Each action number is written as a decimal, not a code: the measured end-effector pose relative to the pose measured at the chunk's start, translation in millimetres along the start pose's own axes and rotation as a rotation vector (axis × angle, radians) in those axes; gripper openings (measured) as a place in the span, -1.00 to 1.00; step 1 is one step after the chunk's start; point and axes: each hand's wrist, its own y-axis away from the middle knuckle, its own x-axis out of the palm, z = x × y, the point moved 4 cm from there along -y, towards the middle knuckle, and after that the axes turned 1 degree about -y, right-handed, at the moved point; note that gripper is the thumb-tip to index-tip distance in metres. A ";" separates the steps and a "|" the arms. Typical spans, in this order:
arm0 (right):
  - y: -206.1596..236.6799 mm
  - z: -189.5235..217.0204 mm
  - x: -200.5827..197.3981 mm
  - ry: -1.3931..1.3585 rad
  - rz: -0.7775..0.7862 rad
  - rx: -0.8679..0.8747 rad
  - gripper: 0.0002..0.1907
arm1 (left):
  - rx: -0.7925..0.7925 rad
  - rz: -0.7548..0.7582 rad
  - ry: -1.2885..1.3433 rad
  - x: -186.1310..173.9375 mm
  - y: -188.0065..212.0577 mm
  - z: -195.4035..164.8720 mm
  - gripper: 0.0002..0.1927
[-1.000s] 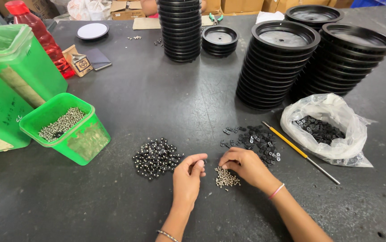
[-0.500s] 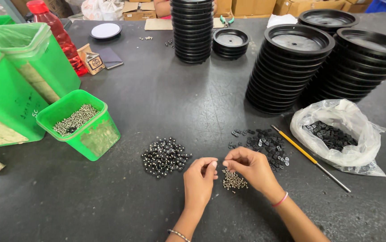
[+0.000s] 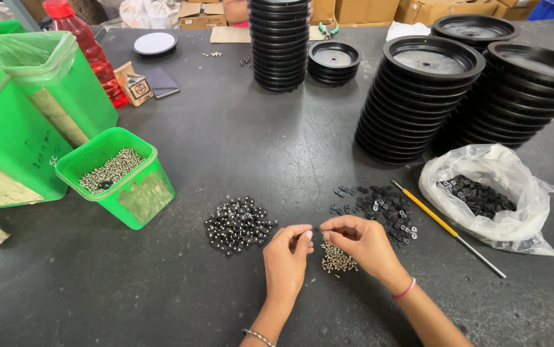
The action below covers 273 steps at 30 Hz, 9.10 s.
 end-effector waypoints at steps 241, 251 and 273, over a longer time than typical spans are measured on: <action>8.1 30.4 9.8 0.792 0.171 -0.585 -0.88 | -0.259 0.084 0.429 8.0 -4.3 30.4 -0.75; 4.4 21.9 -5.5 0.308 -0.050 -0.281 -0.82 | -0.255 0.094 0.399 11.5 -2.8 34.9 -0.75; 3.6 17.6 2.4 0.237 0.016 -0.221 -0.88 | -0.212 0.091 0.310 11.8 3.0 20.7 -0.82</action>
